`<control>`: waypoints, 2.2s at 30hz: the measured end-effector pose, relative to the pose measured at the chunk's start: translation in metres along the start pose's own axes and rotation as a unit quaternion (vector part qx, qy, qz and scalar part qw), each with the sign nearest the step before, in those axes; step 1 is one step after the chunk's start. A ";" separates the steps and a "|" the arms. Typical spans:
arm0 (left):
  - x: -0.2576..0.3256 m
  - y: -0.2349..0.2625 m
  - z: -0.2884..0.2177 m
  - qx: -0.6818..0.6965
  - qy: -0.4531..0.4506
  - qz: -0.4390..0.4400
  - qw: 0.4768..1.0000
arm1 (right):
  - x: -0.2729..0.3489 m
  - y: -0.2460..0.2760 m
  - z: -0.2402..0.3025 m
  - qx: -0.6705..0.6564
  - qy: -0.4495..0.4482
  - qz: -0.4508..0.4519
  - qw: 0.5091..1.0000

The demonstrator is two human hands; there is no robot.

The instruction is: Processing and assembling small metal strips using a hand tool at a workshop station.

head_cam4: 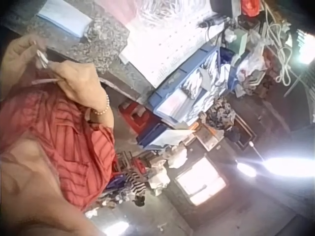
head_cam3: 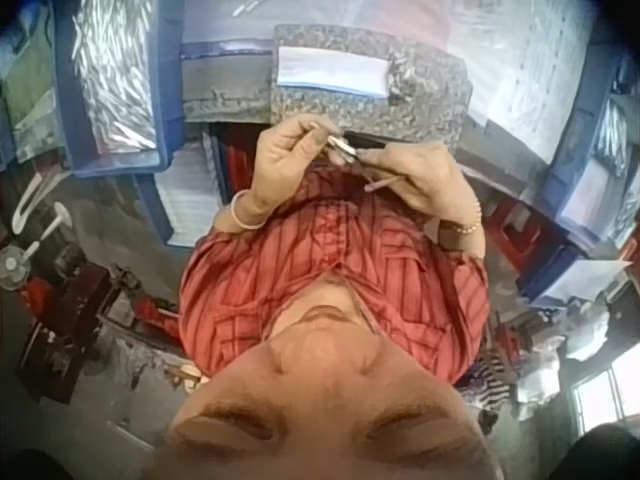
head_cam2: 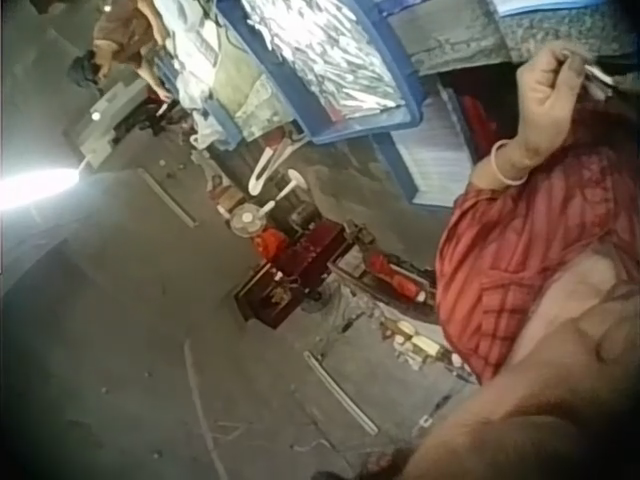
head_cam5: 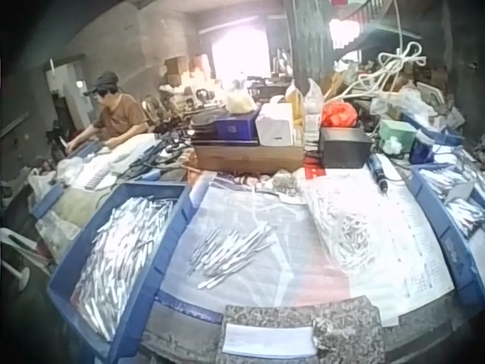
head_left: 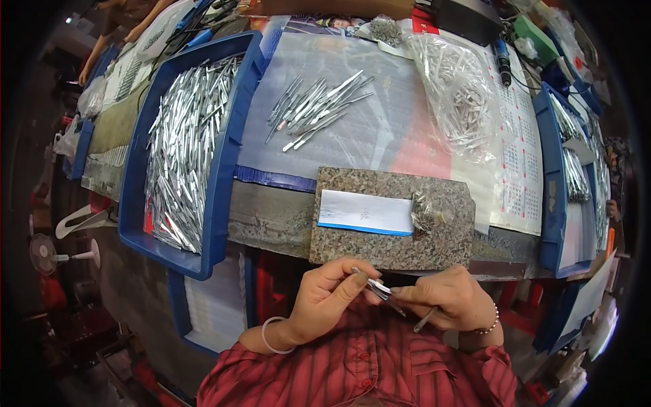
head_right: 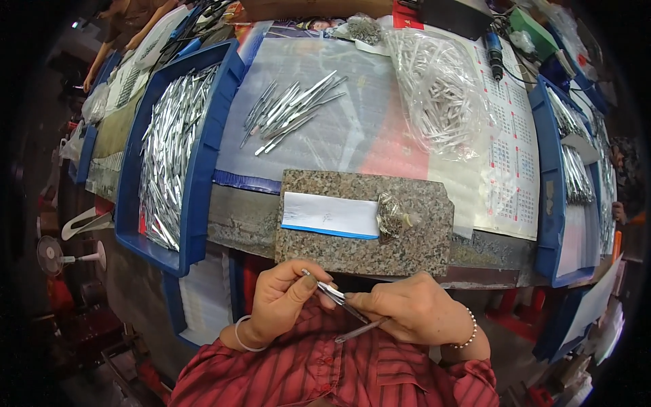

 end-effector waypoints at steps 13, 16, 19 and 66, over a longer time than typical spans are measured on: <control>-0.005 0.011 -0.004 0.046 -0.009 -0.045 0.998 | 0.003 -0.032 0.004 0.055 0.037 -0.129 0.989; -0.005 0.012 -0.010 0.054 -0.032 -0.045 0.997 | -0.003 -0.032 0.005 0.020 0.029 -0.144 0.989; -0.005 0.010 -0.010 0.075 -0.028 -0.031 0.996 | -0.001 -0.031 0.006 0.041 0.042 -0.166 0.984; -0.030 0.119 -0.044 -0.319 0.095 0.024 0.943 | -0.113 -0.015 -0.006 0.108 -0.038 -0.003 0.993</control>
Point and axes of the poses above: each hand's wrist, its own x-axis away from the middle knuckle, its own y-axis out of the back of the hand, z = x × y, the point moved 5 cm from there along -x, towards the middle knuckle
